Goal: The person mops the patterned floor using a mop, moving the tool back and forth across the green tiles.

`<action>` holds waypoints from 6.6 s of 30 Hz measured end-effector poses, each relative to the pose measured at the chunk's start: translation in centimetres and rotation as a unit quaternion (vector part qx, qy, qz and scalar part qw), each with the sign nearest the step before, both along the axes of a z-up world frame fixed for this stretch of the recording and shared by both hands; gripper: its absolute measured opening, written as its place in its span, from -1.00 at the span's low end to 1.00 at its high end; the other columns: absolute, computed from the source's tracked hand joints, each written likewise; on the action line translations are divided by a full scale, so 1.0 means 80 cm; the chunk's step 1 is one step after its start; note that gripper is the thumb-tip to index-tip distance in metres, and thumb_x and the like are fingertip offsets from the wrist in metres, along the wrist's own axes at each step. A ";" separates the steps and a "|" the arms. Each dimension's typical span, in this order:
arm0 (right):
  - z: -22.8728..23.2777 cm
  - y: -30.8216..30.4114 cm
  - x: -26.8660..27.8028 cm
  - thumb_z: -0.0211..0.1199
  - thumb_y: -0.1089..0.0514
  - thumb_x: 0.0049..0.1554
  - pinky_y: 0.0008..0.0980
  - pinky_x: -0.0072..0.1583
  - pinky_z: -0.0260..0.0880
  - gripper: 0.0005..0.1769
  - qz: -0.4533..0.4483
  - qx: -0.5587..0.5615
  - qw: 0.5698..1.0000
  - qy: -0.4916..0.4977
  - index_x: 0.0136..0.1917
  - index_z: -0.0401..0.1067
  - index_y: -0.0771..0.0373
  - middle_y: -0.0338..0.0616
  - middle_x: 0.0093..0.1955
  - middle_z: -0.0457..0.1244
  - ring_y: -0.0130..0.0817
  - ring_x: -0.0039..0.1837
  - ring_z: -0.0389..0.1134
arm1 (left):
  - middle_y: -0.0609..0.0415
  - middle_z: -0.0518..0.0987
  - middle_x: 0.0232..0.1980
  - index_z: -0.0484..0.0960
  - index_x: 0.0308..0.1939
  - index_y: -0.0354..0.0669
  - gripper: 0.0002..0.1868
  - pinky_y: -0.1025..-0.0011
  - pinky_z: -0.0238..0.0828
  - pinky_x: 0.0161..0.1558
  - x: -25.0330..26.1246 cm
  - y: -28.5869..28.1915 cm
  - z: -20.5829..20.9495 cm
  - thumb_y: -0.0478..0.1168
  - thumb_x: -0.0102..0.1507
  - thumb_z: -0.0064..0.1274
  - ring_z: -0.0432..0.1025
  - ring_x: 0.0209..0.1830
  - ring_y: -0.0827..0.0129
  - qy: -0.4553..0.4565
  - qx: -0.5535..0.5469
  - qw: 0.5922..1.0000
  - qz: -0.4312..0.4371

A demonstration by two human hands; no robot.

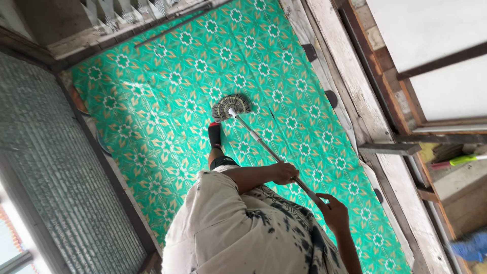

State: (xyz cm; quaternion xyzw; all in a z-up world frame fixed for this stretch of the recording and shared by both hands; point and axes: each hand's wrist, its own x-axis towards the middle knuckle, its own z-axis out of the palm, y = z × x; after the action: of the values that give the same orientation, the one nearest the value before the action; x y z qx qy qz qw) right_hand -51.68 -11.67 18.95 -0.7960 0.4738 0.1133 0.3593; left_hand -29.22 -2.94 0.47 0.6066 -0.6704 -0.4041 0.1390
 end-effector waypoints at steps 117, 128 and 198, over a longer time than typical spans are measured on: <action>-0.046 0.028 0.374 0.26 -0.10 0.05 -0.08 -0.20 0.36 -0.55 0.237 0.017 0.970 -0.053 0.19 0.48 0.06 -0.08 -0.37 0.38 -0.10 -0.27 0.45 | -0.06 0.03 0.64 0.15 0.54 0.10 -0.20 -0.24 -0.08 0.47 0.281 0.096 -0.003 0.12 0.29 0.11 -0.11 0.65 -0.01 -0.158 0.053 0.935 0.313; -0.113 0.061 0.636 0.32 -0.13 0.06 -0.05 -0.13 0.41 -0.53 0.295 -0.019 0.949 -0.110 0.18 0.48 0.09 0.01 -0.23 0.42 -0.03 -0.17 0.48 | 0.02 0.00 0.67 0.05 0.59 0.10 -0.18 -0.05 -0.17 0.55 0.434 0.244 0.036 0.05 0.33 0.06 -0.14 0.67 0.07 -0.145 0.042 0.876 0.458; -0.117 0.095 0.566 0.32 -0.12 -0.01 -0.13 -0.13 0.41 -0.46 0.276 -0.019 0.958 -0.073 0.23 0.53 0.02 -0.01 -0.19 0.43 -0.12 -0.18 0.47 | 0.00 0.07 0.65 0.09 0.58 0.07 -0.20 -0.04 -0.14 0.54 0.373 0.321 0.020 0.02 0.32 0.06 -0.06 0.65 0.08 -0.101 0.047 0.876 0.469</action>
State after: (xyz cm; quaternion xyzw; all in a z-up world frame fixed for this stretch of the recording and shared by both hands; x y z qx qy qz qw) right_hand -6.43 -4.03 9.61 -0.9085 0.2103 0.1409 0.3326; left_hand 0.66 22.72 2.05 0.8935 -0.2975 -0.2589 0.2148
